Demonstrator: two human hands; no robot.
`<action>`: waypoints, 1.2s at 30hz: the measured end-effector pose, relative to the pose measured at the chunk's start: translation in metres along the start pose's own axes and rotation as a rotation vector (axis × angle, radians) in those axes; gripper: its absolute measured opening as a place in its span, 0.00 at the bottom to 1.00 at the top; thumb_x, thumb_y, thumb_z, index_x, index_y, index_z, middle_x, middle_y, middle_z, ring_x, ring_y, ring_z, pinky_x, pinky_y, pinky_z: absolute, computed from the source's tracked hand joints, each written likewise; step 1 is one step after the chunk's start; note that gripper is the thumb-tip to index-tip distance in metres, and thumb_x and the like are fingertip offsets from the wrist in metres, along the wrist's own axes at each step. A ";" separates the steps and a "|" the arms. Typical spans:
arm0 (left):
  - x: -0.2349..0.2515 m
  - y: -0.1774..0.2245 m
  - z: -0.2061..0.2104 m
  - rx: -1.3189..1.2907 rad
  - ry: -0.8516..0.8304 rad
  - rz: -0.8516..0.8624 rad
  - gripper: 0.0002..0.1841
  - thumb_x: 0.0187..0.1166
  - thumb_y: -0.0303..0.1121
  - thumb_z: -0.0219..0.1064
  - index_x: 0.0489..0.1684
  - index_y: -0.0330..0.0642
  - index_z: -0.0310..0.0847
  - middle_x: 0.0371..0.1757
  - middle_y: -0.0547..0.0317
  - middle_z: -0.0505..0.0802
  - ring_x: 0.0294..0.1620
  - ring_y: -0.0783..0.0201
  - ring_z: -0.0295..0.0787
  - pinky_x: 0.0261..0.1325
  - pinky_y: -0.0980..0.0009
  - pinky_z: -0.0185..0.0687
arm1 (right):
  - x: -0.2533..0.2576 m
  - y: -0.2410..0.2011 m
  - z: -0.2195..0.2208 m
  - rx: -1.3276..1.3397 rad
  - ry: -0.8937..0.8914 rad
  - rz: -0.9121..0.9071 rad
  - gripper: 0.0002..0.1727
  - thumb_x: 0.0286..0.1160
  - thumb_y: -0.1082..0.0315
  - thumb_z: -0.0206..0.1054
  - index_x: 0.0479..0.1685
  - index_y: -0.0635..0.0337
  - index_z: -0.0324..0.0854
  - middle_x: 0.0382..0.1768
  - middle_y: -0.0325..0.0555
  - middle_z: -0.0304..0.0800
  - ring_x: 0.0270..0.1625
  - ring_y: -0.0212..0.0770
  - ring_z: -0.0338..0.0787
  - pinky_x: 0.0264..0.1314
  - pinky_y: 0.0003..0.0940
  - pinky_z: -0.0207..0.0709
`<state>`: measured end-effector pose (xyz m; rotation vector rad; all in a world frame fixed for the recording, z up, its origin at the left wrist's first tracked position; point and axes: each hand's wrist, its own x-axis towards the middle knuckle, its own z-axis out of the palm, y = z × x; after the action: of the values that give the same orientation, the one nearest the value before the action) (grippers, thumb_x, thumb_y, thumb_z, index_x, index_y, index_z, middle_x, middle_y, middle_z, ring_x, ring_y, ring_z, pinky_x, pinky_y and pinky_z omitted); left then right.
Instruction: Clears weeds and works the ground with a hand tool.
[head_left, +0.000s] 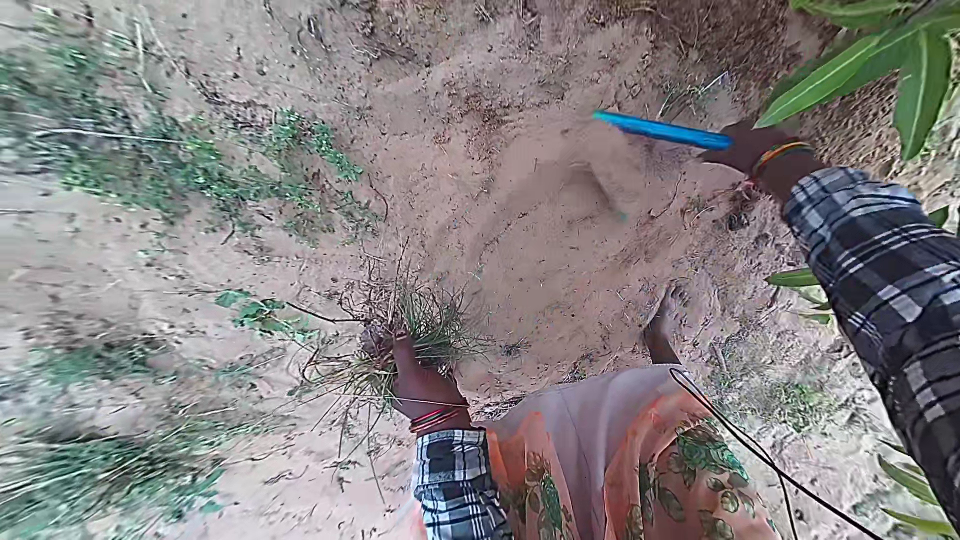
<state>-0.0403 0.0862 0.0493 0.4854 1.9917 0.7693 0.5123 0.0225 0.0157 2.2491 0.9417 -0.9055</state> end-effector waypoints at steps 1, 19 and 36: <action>0.001 0.001 0.000 -0.006 0.005 0.002 0.18 0.86 0.40 0.65 0.65 0.37 0.81 0.58 0.52 0.91 0.61 0.62 0.88 0.65 0.59 0.85 | -0.011 0.020 -0.012 0.013 0.014 0.064 0.34 0.81 0.45 0.70 0.56 0.76 0.83 0.56 0.83 0.84 0.65 0.83 0.82 0.63 0.84 0.66; 0.004 0.020 -0.003 -0.087 0.028 -0.005 0.17 0.85 0.34 0.64 0.66 0.35 0.77 0.56 0.51 0.90 0.57 0.62 0.89 0.61 0.60 0.86 | -0.060 -0.275 0.078 0.474 -0.210 -0.320 0.30 0.79 0.41 0.70 0.53 0.65 0.86 0.45 0.61 0.91 0.51 0.60 0.90 0.55 0.66 0.80; 0.030 0.027 -0.023 -0.224 0.003 -0.073 0.22 0.85 0.35 0.66 0.75 0.38 0.73 0.68 0.49 0.87 0.68 0.58 0.85 0.70 0.55 0.83 | -0.068 -0.008 -0.012 0.409 0.268 0.365 0.37 0.80 0.44 0.70 0.62 0.78 0.80 0.59 0.83 0.83 0.65 0.80 0.82 0.67 0.80 0.68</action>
<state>-0.0747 0.1162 0.0581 0.2791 1.8863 0.9343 0.4744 0.0080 0.0721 2.8231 0.4461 -0.6861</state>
